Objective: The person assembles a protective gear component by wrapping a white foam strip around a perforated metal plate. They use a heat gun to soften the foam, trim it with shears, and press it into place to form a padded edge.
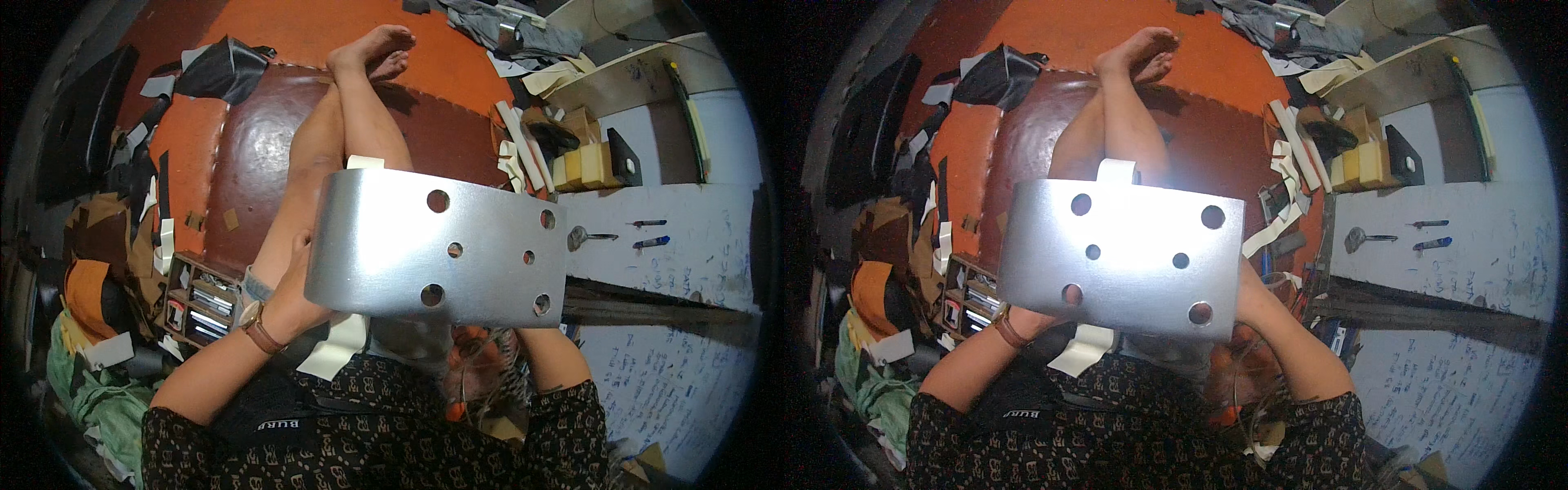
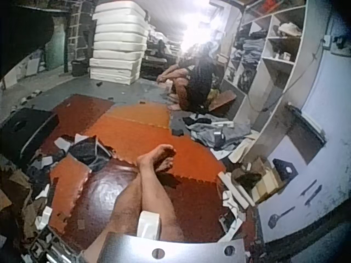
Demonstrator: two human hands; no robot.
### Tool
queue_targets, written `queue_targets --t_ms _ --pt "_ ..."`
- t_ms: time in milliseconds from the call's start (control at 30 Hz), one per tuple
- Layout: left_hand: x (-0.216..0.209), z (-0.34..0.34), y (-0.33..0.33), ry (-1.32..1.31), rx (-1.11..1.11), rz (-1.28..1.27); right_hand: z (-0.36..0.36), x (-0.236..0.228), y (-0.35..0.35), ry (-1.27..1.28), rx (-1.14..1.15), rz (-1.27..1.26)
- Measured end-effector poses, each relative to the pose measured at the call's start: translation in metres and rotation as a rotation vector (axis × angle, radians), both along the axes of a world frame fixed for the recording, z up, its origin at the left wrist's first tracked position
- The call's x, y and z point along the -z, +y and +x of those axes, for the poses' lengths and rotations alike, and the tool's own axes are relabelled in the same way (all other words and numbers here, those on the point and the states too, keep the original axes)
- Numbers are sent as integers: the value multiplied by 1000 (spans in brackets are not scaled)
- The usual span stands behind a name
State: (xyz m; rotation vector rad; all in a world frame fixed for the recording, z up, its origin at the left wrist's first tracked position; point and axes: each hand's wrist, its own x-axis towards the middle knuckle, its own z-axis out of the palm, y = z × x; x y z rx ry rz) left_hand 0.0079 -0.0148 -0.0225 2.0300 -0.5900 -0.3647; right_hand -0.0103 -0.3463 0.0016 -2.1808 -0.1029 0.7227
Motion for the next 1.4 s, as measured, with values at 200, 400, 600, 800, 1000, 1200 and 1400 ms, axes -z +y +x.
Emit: queue_targets --t_ms 200,400,600,800,1000,1200,1400 --pt "-9 0 2 15 -30 -82 2 -21 8 -37 -68 -76" --pt "1 -1 3 22 12 -34 -7 -2 -9 26 -72 -118" --pt "12 -2 3 1 -16 -40 -2 -5 -4 24 -104 -106" --pt "19 -1 0 -3 -19 -64 -3 -16 -1 4 -103 -122" --pt "18 -3 0 155 -49 -154 -1 -22 3 -16 -122 -114" --pt "12 -3 -3 236 -54 -174 -1 -27 4 -31 -131 -125" --pt "16 -3 -2 294 -28 -182 6 -27 6 -49 -157 -144"
